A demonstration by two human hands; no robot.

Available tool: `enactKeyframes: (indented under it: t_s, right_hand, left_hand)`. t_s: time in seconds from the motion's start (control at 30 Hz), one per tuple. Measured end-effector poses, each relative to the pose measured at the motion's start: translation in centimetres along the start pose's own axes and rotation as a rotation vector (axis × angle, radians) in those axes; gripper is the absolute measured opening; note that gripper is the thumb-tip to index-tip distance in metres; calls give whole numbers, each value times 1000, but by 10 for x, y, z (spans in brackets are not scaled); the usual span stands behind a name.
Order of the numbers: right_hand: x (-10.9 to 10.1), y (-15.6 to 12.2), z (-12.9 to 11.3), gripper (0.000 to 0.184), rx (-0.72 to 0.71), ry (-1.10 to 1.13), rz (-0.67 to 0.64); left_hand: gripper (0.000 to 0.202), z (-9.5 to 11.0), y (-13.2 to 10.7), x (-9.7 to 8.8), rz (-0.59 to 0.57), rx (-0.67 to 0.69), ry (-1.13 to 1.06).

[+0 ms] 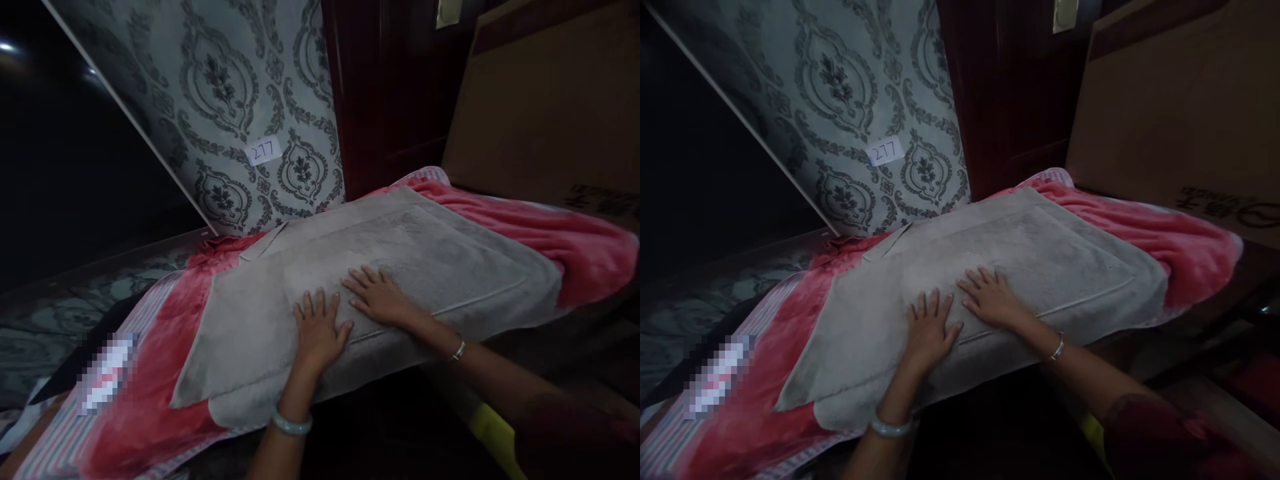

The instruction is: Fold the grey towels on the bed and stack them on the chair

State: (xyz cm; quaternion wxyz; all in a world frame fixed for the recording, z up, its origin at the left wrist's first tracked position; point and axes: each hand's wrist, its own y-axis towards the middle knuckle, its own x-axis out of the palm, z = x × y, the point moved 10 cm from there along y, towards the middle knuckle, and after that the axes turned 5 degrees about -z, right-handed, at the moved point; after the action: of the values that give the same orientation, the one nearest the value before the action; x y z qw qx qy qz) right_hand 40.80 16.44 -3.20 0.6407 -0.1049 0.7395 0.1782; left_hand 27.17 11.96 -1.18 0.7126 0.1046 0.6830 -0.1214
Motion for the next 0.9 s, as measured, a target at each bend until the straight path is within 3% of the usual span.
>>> enactKeyframes:
  t_s: [0.1,0.2,0.3,0.37,0.43,0.53,0.6,0.73,0.9]
  right_hand:
    - [15,-12,-5,57,-30,16,-15]
    - [15,-21,-3,58,-62,39,3]
    - [9,-19,18,61,-45,32,-52]
    - [0,-20,58,63,86,0,-83]
    - [-11,-34,114,64,307,-40,-85]
    - [-18,-82,188,66,611,-92,-62]
    - [-17,-116,214,68,714,-126,-10]
    - [-17,-142,226,72,747,-160,50]
    - [-46,-99,219,71,636,-118,125]
  left_hand:
    - [66,4,-7,14,-19,1,13]
    - [64,0,-13,15,-27,10,35]
    - [63,-2,-13,12,-16,16,64]
    - [62,-3,-10,11,2,7,79]
    - [61,-4,-8,12,5,0,84]
    - [60,-4,-5,14,-3,4,97]
    - [60,-4,-4,16,-6,2,115]
    - [60,-5,-1,17,-8,5,136]
    - [60,-3,0,16,-13,10,153]
